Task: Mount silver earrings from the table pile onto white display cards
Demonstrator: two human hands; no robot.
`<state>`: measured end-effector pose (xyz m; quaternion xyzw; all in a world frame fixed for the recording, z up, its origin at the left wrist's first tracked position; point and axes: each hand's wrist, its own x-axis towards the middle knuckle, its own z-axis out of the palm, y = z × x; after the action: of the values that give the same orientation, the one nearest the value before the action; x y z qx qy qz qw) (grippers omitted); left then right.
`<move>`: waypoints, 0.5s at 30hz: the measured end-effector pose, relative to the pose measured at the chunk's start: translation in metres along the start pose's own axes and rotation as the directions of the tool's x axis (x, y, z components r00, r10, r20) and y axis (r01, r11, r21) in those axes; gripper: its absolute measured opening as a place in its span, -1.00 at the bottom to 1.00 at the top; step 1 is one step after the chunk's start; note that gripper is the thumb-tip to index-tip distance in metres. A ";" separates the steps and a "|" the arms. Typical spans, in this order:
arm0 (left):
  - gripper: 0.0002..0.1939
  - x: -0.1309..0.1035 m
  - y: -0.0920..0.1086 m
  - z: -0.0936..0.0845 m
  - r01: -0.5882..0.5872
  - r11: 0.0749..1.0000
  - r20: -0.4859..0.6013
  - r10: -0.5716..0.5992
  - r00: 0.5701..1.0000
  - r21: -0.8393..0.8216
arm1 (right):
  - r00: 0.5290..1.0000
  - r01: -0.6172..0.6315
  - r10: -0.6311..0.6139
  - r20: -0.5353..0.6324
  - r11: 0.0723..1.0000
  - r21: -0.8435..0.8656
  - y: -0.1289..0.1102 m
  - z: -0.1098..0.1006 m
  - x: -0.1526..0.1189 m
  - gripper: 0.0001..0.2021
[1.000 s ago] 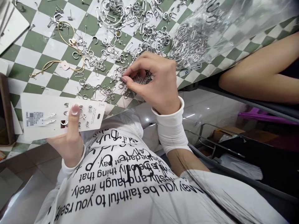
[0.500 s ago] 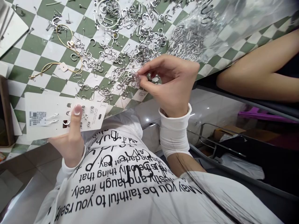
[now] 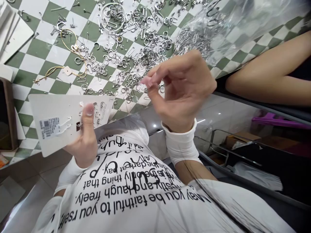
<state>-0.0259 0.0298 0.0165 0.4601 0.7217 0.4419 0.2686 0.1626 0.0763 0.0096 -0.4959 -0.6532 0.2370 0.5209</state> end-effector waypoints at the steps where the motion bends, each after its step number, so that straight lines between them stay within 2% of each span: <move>1: -0.54 -0.002 0.003 0.002 0.047 0.999 0.053 -0.046 0.998 -0.027 | 1.000 0.017 -0.017 -0.006 1.000 0.006 -0.003 0.003 -0.002 -0.90; 3: -0.47 -0.006 0.006 0.005 0.071 0.997 0.080 -0.068 0.994 -0.042 | 0.998 0.058 -0.057 -0.022 0.997 0.046 -0.010 0.008 -0.006 -0.90; 7: -0.49 -0.015 0.002 0.009 0.003 0.998 -0.051 0.000 0.999 0.059 | 1.000 0.001 -0.001 0.004 0.994 0.112 -0.025 0.017 -0.014 -0.88; 12: -0.66 -0.020 -0.021 0.010 -0.074 0.997 0.092 0.074 0.993 0.000 | 0.996 -0.052 0.048 0.070 0.997 0.054 -0.038 0.022 -0.013 -0.88; 13: -0.69 -0.021 -0.025 0.010 -0.087 0.996 0.102 0.086 0.991 0.009 | 0.998 -0.027 0.022 0.057 0.996 0.087 -0.038 0.024 -0.011 -0.85; 15: -0.75 -0.024 -0.032 0.009 -0.129 0.991 0.058 0.127 0.990 0.038 | 0.997 0.082 -0.083 -0.007 0.976 0.201 -0.038 0.027 -0.006 -0.78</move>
<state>-0.0221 0.0059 -0.0159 0.5232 0.6920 0.4301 0.2498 0.1226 0.0620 0.0288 -0.4128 -0.6463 0.2805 0.5773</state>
